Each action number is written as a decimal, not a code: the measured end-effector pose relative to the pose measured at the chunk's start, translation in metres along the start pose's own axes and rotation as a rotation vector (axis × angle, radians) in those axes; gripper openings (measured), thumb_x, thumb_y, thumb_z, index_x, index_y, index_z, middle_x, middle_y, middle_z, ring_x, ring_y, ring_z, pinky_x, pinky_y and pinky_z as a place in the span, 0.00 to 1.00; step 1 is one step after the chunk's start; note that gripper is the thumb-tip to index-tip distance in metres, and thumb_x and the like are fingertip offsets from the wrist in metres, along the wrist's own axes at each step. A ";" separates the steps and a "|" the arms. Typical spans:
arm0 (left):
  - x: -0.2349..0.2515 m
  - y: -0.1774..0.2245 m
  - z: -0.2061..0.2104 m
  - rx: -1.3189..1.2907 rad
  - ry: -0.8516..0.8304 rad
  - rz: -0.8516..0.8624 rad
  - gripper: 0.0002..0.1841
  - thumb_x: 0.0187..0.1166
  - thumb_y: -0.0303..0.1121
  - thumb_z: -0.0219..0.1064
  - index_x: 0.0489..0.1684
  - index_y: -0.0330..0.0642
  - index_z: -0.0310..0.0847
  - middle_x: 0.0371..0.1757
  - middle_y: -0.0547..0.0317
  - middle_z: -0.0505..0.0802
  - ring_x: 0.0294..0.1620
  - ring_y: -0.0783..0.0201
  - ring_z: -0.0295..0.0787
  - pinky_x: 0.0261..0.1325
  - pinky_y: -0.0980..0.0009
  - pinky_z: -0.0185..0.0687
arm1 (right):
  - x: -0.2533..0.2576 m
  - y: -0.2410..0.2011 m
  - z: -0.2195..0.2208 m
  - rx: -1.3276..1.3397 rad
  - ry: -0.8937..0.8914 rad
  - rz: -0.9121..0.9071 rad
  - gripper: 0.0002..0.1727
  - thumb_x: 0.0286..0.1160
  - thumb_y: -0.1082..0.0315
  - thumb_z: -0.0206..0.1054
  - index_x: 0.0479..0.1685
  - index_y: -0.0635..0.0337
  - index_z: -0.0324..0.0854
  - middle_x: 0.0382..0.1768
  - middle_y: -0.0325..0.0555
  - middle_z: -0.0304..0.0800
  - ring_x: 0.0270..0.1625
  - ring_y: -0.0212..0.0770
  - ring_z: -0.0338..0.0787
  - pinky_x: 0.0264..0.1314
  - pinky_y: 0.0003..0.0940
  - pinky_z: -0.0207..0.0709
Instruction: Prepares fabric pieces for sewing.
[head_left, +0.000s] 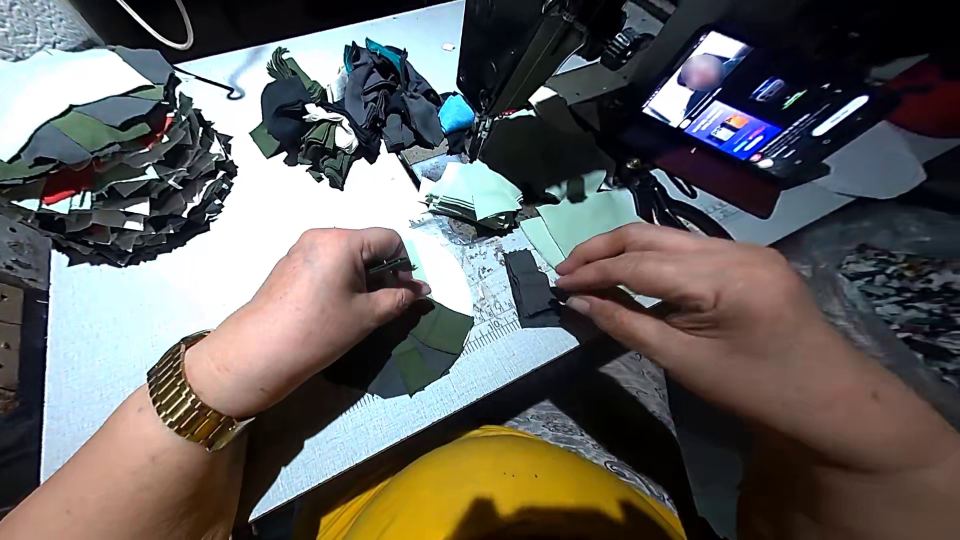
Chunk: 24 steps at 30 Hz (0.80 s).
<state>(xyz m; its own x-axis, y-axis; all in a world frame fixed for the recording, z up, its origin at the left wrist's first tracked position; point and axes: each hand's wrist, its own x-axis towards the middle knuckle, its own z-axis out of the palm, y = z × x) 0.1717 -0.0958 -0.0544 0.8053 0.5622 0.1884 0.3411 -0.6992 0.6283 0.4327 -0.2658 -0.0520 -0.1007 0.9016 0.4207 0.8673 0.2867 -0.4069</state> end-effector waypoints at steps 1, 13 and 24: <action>0.000 0.001 0.000 -0.045 0.011 -0.017 0.04 0.75 0.36 0.76 0.34 0.52 0.88 0.23 0.74 0.88 0.21 0.80 0.79 0.21 0.81 0.72 | -0.001 0.001 0.004 0.010 -0.009 -0.003 0.09 0.75 0.67 0.69 0.45 0.57 0.94 0.52 0.41 0.90 0.51 0.28 0.89 0.52 0.19 0.85; 0.003 0.000 -0.001 -0.165 0.074 -0.055 0.04 0.76 0.36 0.74 0.33 0.51 0.87 0.22 0.74 0.87 0.21 0.82 0.79 0.22 0.85 0.71 | 0.004 0.007 0.025 0.004 -0.033 -0.028 0.07 0.76 0.72 0.65 0.39 0.59 0.90 0.48 0.43 0.89 0.50 0.30 0.89 0.54 0.20 0.83; 0.004 0.010 -0.007 -0.734 0.018 -0.090 0.15 0.80 0.28 0.70 0.64 0.40 0.85 0.29 0.67 0.90 0.19 0.80 0.78 0.21 0.88 0.74 | 0.042 -0.032 0.019 0.248 0.254 -0.061 0.08 0.78 0.78 0.63 0.51 0.68 0.83 0.47 0.41 0.89 0.49 0.25 0.89 0.56 0.20 0.86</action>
<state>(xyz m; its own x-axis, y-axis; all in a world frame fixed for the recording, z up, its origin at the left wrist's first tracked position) 0.1746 -0.0976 -0.0426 0.7795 0.6147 0.1208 -0.0121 -0.1781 0.9839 0.3909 -0.2312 -0.0370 0.0031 0.7802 0.6255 0.7157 0.4351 -0.5463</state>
